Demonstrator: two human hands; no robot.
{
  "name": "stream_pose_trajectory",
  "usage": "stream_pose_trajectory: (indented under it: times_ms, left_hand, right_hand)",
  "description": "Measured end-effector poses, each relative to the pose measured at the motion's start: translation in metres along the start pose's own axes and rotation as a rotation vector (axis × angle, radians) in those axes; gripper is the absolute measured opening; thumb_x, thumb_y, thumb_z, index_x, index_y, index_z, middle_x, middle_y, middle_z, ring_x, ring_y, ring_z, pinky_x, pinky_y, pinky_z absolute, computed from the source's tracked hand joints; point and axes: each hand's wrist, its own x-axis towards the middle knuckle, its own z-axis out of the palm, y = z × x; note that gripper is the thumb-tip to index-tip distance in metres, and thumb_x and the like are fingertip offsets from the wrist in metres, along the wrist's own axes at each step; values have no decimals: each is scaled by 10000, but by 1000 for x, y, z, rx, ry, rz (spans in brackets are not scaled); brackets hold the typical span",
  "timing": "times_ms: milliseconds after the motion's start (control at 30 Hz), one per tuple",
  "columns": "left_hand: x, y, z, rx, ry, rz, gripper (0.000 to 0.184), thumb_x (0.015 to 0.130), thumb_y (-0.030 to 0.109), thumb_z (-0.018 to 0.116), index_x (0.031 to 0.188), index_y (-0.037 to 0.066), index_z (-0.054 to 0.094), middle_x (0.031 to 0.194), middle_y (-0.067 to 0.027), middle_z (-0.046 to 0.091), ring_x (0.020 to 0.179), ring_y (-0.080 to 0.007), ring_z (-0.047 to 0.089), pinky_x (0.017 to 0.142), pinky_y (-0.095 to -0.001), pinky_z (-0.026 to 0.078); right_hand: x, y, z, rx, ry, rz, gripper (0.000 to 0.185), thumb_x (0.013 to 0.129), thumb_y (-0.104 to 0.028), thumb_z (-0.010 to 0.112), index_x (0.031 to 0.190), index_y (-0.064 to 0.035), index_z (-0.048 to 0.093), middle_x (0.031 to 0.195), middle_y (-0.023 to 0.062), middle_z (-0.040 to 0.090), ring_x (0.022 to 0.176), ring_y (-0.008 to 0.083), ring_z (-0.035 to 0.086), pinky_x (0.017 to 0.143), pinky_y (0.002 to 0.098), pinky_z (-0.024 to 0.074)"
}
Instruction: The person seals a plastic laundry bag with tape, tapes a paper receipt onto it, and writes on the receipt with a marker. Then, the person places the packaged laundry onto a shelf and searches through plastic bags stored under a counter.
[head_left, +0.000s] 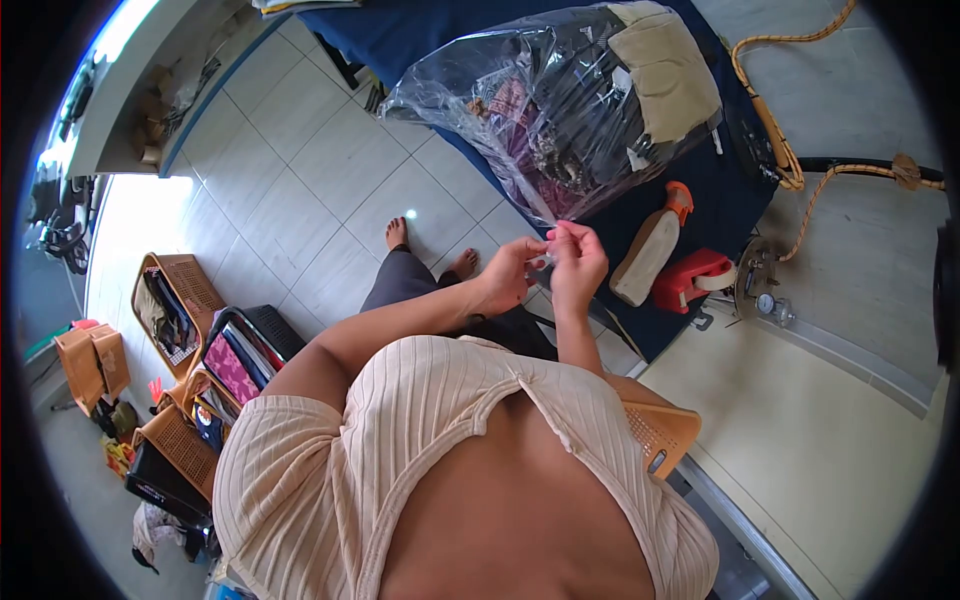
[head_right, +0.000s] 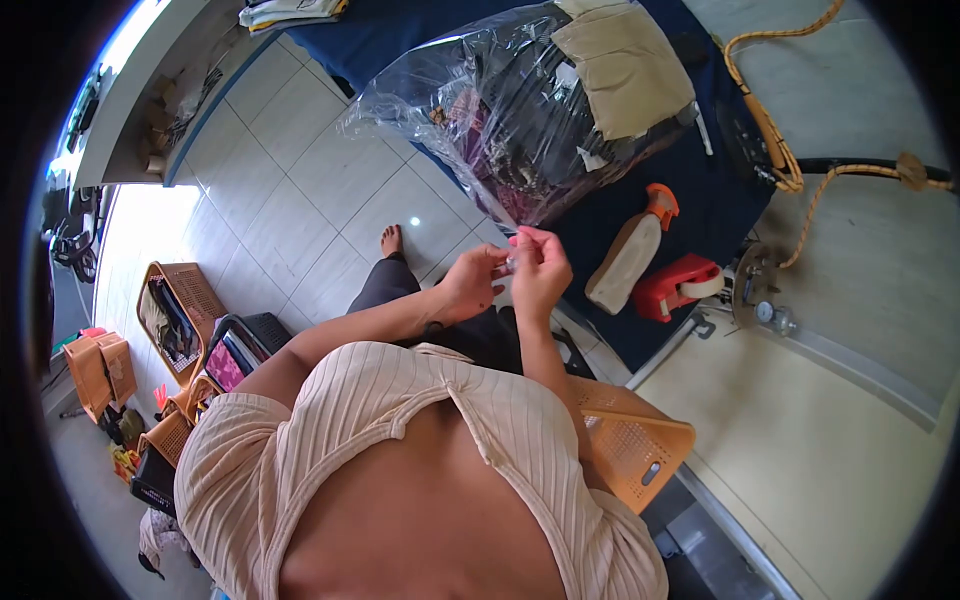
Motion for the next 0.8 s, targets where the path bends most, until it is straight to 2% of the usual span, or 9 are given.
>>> stream_pose_trajectory:
  times_ms: [67,100,167,267,400,500,600,700,800]
  left_hand:
    - [5,-4,-5,-67,-220,8,205,877,258,553,1029,152,640,1030,37,627,1011,-132,516,942,-371,306]
    - [27,-7,-26,-143,-519,-47,248,901,241,541,1115,150,630,1118,19,638,1115,-123,520,1004,-406,294]
    - [26,-8,-22,-72,-425,-70,304,922,260,535,1197,148,601,1155,13,632,1163,-121,508,1035,-414,277]
    - [27,-9,-15,-25,-345,-87,358,959,266,513,1293,144,552,1194,8,625,1212,-115,494,1065,-410,265]
    - [33,-10,-13,91,-363,-69,335,994,231,488,1312,140,540,1190,24,625,1211,-101,494,1053,-386,284]
    - [34,-16,-12,157,-252,-39,326,999,198,490,1316,137,536,1187,32,619,1185,-90,503,1023,-368,304]
    - [34,-23,-13,129,-244,-3,335,986,226,522,1313,155,548,1183,39,616,1178,-90,493,1007,-361,292]
    - [31,-20,-10,152,-220,-21,339,968,247,549,1301,183,569,1185,55,608,1201,-86,456,997,-361,274]
    - [35,-19,-16,120,-240,-71,344,945,292,575,1278,205,592,1222,76,580,1219,-79,417,1001,-360,241]
  right_hand:
    - [7,12,-10,604,-83,428,104,932,-40,551,1010,9,599,792,98,607,645,166,601,561,261,477]
    - [15,19,-21,922,-179,611,106,937,-33,537,1017,17,587,784,96,595,629,147,582,541,244,459]
    - [22,21,-31,1404,-259,882,105,934,6,499,1018,63,525,763,115,554,570,120,529,491,210,425]
    - [21,26,-40,1677,-332,991,100,937,19,483,1000,96,497,780,137,554,569,116,534,480,193,429]
    - [16,34,-44,1700,-330,902,137,973,0,442,1041,117,462,766,158,559,515,97,551,396,144,444]
    - [16,39,-49,1683,-334,903,124,984,-13,435,1035,98,458,774,170,566,479,93,549,382,130,452]
    - [19,42,-54,1692,-447,997,120,991,-44,446,1019,68,479,742,143,570,459,87,533,379,145,443]
    - [18,43,-58,1531,-571,943,122,992,-81,460,1028,28,502,686,90,565,413,63,466,345,154,366]
    - [16,41,-60,1255,-508,862,117,973,-94,492,1026,3,534,658,48,572,379,48,384,340,171,276]
